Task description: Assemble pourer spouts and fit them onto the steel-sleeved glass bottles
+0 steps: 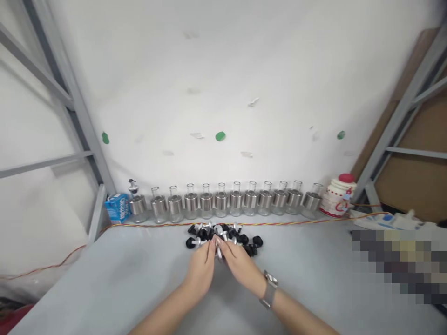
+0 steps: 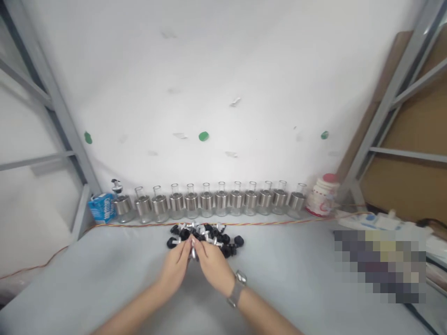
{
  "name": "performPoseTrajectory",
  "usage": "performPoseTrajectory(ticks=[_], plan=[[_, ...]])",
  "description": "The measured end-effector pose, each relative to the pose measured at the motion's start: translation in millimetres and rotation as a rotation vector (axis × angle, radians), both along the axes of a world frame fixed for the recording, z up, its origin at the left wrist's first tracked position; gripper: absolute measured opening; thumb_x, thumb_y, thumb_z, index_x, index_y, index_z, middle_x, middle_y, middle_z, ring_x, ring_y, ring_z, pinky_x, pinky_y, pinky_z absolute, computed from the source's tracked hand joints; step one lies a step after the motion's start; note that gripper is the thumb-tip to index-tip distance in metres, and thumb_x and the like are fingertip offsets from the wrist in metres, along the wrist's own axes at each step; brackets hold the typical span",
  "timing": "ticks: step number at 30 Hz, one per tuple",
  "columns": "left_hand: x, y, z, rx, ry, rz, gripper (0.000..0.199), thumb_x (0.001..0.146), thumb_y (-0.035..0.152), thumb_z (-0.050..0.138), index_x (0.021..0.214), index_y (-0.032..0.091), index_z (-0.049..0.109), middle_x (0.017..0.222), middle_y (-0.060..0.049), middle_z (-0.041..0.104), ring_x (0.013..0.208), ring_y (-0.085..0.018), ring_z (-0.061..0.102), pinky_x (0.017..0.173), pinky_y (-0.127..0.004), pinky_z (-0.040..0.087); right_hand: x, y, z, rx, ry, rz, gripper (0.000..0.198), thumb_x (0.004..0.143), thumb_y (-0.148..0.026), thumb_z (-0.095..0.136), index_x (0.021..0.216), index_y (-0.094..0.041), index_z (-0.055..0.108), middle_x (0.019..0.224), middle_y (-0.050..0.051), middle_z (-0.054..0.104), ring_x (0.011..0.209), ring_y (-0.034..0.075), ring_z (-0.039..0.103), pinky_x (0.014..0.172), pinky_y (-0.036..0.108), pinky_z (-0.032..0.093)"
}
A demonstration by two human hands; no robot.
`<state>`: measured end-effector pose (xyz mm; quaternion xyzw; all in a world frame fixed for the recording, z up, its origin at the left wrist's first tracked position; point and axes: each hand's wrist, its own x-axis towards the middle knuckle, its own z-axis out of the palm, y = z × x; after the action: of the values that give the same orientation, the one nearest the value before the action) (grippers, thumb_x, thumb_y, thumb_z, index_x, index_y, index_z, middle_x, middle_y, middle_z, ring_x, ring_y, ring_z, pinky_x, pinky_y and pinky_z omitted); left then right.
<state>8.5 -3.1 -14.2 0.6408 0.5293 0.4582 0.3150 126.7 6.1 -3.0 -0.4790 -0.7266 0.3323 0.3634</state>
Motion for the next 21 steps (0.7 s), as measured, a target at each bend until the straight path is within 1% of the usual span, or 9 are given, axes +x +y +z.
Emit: performPoseTrajectory(ticks=[3,6,8,11,13,16,18,19,21], plan=[[2,-3,1.7,-0.036,-0.07,-0.025,0.042,0.084,0.046,0.026,0.079,0.016,0.054,0.058,0.0,0.053,0.058,-0.015,0.051,0.056,-0.025,0.04,4,8,-11,-0.048,0.162,-0.016,0.046,0.081,-0.054,0.033,0.058,-0.017,0.045,0.05,-0.002,0.045,0.049,0.011,0.042,0.048,0.022,0.032],[0,-4,3.8,-0.061,-0.093,-0.053,0.042,0.086,0.046,0.02,0.082,0.017,0.049,0.051,0.004,0.044,0.044,-0.012,0.044,0.045,-0.021,0.036,9,17,-16,-0.284,0.445,-0.063,0.046,0.073,-0.063,0.039,0.057,-0.02,0.039,0.038,-0.008,0.029,0.033,0.007,0.029,0.034,0.021,0.023],[-3,-4,5.0,0.042,0.057,-0.077,0.036,0.087,0.043,0.023,0.084,0.018,0.048,0.055,0.003,0.048,0.049,-0.012,0.048,0.049,-0.021,0.037,12,20,-16,-0.437,0.587,-0.056,0.047,0.069,-0.065,0.042,0.055,-0.021,0.036,0.034,-0.011,0.021,0.027,0.006,0.021,0.028,0.02,0.016],[-9,-1,3.0,0.244,0.396,-0.136,0.024,0.086,0.037,0.031,0.091,0.019,0.047,0.069,-0.001,0.059,0.063,-0.015,0.055,0.058,-0.023,0.039,14,18,-13,-0.519,0.641,-0.01,0.049,0.068,-0.066,0.044,0.052,-0.021,0.033,0.033,-0.012,0.019,0.024,0.005,0.019,0.025,0.019,0.015],[-10,1,-1.3,0.324,0.549,-0.149,0.022,0.086,0.034,0.03,0.089,0.018,0.046,0.071,-0.003,0.061,0.063,-0.016,0.057,0.057,-0.024,0.038,16,12,-9,-0.49,0.559,-0.008,0.049,0.071,-0.065,0.039,0.052,-0.02,0.035,0.033,-0.011,0.022,0.024,0.005,0.022,0.025,0.019,0.019],[-9,2,-6.5,0.38,0.636,-0.123,0.022,0.087,0.032,0.029,0.081,0.019,0.045,0.065,-0.004,0.06,0.058,-0.017,0.056,0.051,-0.024,0.036,18,1,-3,-0.285,0.441,-0.055,0.042,0.078,-0.058,0.036,0.068,-0.019,0.046,0.042,-0.008,0.036,0.032,0.007,0.035,0.031,0.018,0.028],[-7,-1,-6.4,0.354,0.581,-0.131,0.019,0.086,0.032,0.031,0.079,0.019,0.044,0.062,-0.003,0.058,0.056,-0.016,0.055,0.05,-0.023,0.035,18,-4,0,-0.152,0.447,-0.054,0.034,0.082,-0.052,0.037,0.086,-0.02,0.047,0.056,-0.005,0.046,0.042,0.008,0.043,0.038,0.019,0.034],[-5,-3,-5.2,0.312,0.515,-0.142,0.019,0.086,0.032,0.031,0.077,0.019,0.042,0.059,-0.001,0.056,0.053,-0.015,0.054,0.049,-0.022,0.035,18,-6,1,-0.118,0.455,-0.039,0.032,0.083,-0.05,0.036,0.091,-0.021,0.047,0.062,-0.003,0.049,0.048,0.009,0.046,0.042,0.019,0.036],[-2,-6,-2.0,0.194,0.321,-0.16,0.021,0.086,0.034,0.031,0.073,0.02,0.04,0.051,0.003,0.051,0.047,-0.012,0.05,0.047,-0.021,0.035,15,-8,1,-0.102,0.445,-0.017,0.033,0.084,-0.048,0.035,0.09,-0.019,0.049,0.066,-0.001,0.05,0.052,0.01,0.047,0.045,0.02,0.037]])
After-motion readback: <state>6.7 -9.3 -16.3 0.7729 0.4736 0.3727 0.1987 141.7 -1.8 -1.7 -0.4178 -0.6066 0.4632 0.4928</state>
